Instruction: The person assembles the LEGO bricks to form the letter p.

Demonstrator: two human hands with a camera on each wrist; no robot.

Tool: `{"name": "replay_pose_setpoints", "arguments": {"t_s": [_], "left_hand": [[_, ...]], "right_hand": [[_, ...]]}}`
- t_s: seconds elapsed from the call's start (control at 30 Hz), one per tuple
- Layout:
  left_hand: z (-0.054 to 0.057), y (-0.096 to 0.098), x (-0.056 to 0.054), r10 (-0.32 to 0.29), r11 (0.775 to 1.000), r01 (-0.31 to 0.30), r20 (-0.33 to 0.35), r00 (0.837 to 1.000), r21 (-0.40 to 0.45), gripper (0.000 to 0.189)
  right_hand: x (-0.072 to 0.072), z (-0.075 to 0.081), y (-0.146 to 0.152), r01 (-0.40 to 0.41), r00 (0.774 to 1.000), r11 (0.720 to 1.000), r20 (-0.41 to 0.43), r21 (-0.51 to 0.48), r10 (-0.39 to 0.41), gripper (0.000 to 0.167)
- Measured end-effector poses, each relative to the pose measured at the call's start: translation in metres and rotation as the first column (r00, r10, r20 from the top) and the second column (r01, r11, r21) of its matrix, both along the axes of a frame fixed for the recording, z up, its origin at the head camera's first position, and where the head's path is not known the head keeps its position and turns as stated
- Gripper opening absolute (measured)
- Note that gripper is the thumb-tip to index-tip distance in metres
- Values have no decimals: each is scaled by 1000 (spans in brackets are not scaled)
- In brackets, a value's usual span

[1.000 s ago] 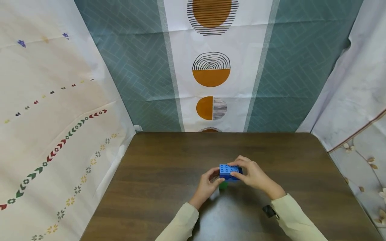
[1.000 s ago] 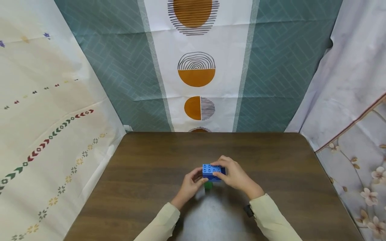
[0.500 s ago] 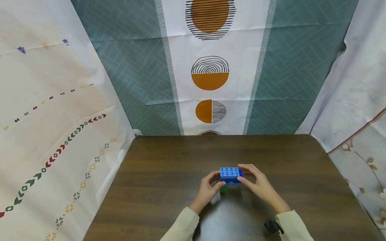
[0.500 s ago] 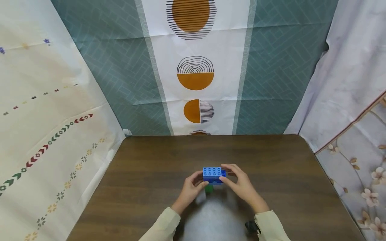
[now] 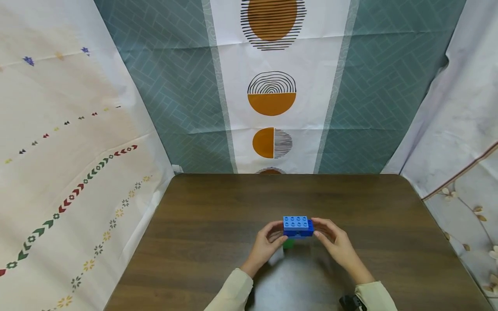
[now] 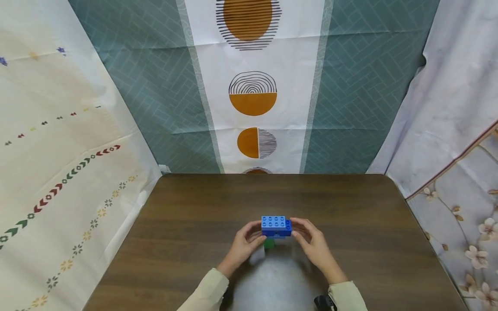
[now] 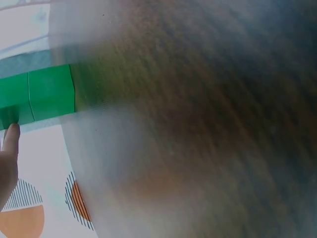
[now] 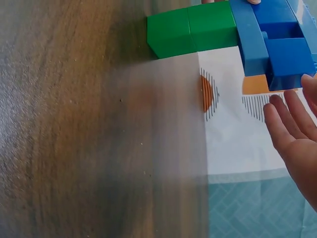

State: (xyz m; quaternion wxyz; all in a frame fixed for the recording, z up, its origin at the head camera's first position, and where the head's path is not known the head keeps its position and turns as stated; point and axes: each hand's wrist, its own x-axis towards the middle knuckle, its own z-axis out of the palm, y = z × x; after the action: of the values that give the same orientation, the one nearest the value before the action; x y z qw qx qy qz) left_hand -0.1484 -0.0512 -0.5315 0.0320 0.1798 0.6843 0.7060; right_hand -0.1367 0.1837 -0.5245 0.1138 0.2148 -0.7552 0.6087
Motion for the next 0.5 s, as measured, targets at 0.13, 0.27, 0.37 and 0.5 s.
{"name": "replay_pose_setpoints", "arguments": {"t_s": [0.13, 0.27, 0.37, 0.5], "left_hand": [[-1, -1, -2, 1, 999, -2, 6, 1000, 33, 36], [2, -1, -4, 17, 999, -17, 21, 1000, 28, 34], [4, -2, -6, 40, 999, -40, 5, 999, -4, 33], [6, -5, -7, 68, 997, -68, -23, 997, -27, 33]], "right_hand": [[1, 0, -3, 15, 999, 1000, 34, -23, -15, 34], [1, -1, -5, 49, 997, 998, 67, -27, -47, 32], [-1, 0, -7, 70, 993, 997, 91, -9, -69, 32], [-4, 4, -9, 72, 990, 997, 117, 14, -74, 34]]}}
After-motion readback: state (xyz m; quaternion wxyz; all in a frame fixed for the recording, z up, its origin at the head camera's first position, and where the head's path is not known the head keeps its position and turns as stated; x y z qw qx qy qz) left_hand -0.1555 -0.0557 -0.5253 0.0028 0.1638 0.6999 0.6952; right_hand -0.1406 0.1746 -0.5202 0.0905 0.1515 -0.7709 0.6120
